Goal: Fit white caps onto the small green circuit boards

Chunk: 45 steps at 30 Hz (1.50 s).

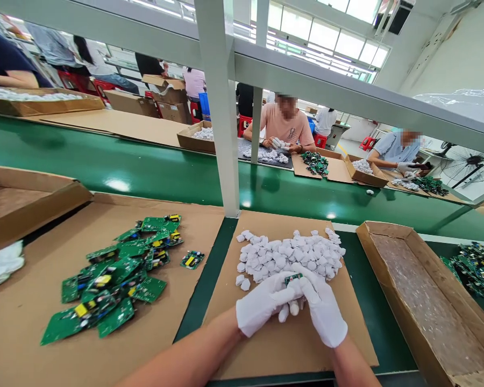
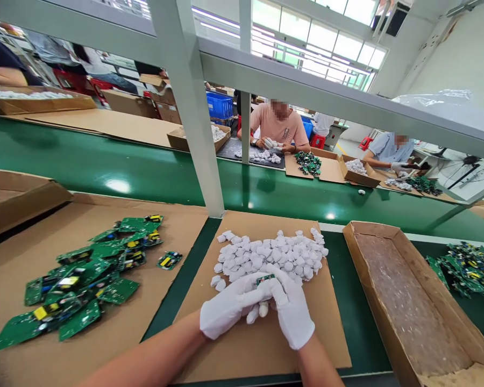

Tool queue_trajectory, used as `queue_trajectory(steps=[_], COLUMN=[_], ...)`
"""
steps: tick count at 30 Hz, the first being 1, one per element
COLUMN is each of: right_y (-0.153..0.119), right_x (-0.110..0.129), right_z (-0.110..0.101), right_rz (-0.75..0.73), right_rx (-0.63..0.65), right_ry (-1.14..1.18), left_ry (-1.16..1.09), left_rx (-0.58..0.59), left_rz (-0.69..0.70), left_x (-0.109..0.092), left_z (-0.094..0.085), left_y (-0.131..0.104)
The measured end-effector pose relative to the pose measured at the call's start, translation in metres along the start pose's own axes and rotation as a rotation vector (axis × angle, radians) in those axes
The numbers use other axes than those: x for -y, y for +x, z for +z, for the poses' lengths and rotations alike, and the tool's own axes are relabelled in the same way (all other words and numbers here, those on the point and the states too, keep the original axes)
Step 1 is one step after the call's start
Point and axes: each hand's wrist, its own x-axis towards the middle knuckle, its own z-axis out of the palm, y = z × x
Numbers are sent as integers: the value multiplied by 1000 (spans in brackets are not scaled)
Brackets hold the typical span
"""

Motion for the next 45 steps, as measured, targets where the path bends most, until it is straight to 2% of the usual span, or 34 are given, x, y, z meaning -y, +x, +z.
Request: queue_trajectory(steps=[4, 7, 11, 16, 20, 24, 27, 29, 32, 37, 39, 43, 45], right_y=[-1, -2, -2, -2, -2, -1, -1, -2, -3, -4, -4, -4, -4], right_x=[6, 6, 5, 7, 7, 6, 5, 5, 3, -3, -2, 4, 5], right_z=[1, 1, -2, 0, 0, -1, -1, -1, -1, -2, -2, 0, -1], right_rz=[-6, -46, -83, -58, -13, -1, 9, 2, 32, 14, 38, 56, 31], right_rx=[98, 97, 137, 59, 130, 123, 155, 179, 118, 198, 172, 124, 123], right_ry=[-84, -166, -81, -63, 47, -103, -103, -93, -165, 59, 85, 77, 78], left_ry=[-39, -89, 16, 39, 29, -124, -210, -214, -136, 15, 47, -131, -141], left_rx=[-25, -32, -58, -44, -86, -38, -27, -6, 7, -44, -39, 5, 7], left_rz=[-33, -52, -68, -20, -7, -14, -17, -27, -46, -100, -105, -46, -44], left_x=[2, -1, -5, -3, 1, 6, 8, 8, 5, 0, 1, 5, 5], left_z=[-2, -2, -2, -1, -2, -6, -9, -9, -7, -3, -2, -3, -3], left_y=[1, -1, -3, -4, -3, -1, -1, -1, -2, -4, -3, -1, 0])
